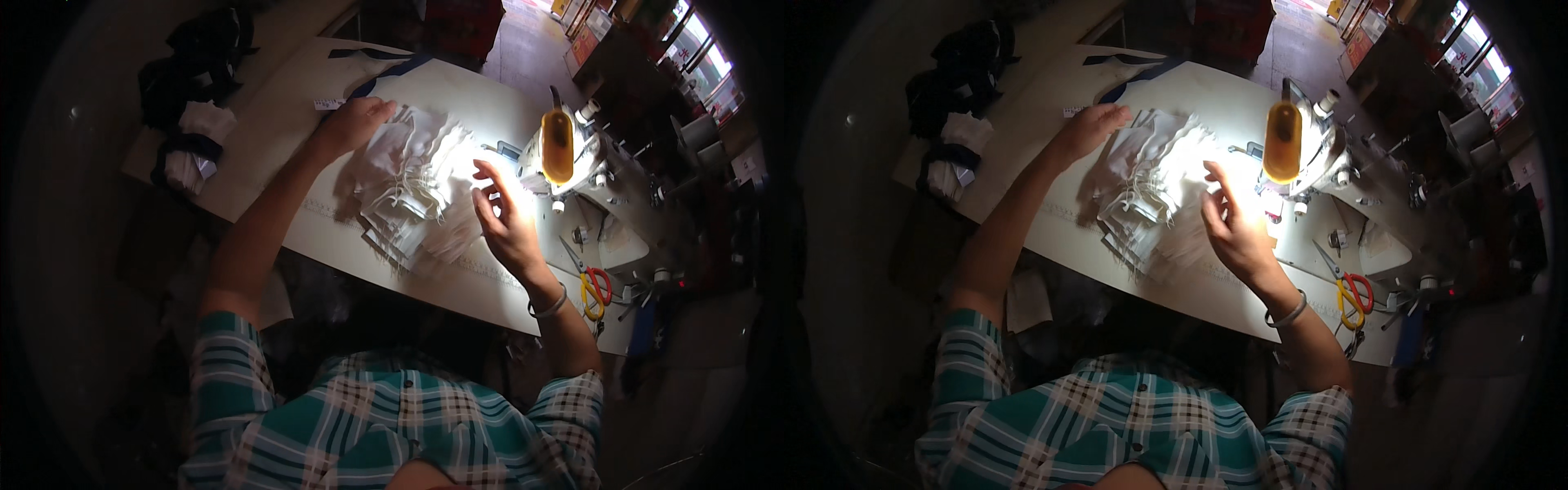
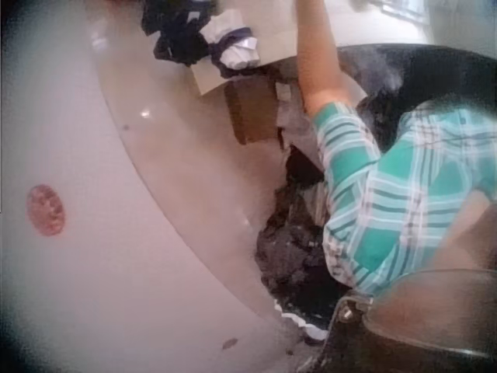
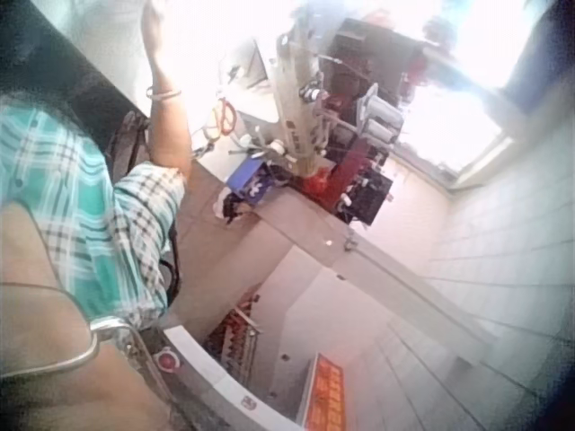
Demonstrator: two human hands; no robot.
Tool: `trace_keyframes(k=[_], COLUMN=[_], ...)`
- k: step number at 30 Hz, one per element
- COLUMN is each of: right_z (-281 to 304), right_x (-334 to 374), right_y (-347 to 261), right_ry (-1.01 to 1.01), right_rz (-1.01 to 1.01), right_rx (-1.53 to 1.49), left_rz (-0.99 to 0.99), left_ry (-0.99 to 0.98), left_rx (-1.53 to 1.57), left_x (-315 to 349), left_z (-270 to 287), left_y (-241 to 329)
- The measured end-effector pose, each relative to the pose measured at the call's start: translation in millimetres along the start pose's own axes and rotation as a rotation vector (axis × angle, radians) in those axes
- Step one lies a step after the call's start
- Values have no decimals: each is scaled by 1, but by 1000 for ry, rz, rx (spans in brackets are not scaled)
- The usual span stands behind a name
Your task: The person folds white fabric masks, trims loose threads with scissors, and bundles them with a blue elastic band. The person then places the bundled masks into a black bin and continues folding additional masks.
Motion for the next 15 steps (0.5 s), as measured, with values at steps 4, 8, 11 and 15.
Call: trace_keyframes(k=[4,8,11,15], right_z=[-4,-32,-59,-78], right_x=[-53,-139,-177,-176], right_y=[-29,16,57,61], right_ry=[183,62,-316,-465], right_rz=[249,-94,-339,-522], right_rx=[213,520,478,303], left_rz=[-368,-446,-281,-197], left_ry=[236,385,347,368], left_rx=[-187,-117,21,146], left_x=[49,129,153,148], left_z=[-4,-24,-50,-68], left_y=[25,33,4,-13])
Point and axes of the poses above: each hand's wrist, its own x-axis away from the middle knuckle, its own z-axis out of the back of the hand, y = z × x, the point moved 9 cm from there along -x, towards the middle knuckle, and after that the axes turned 14 degrees about x, right-handed, at the moved point
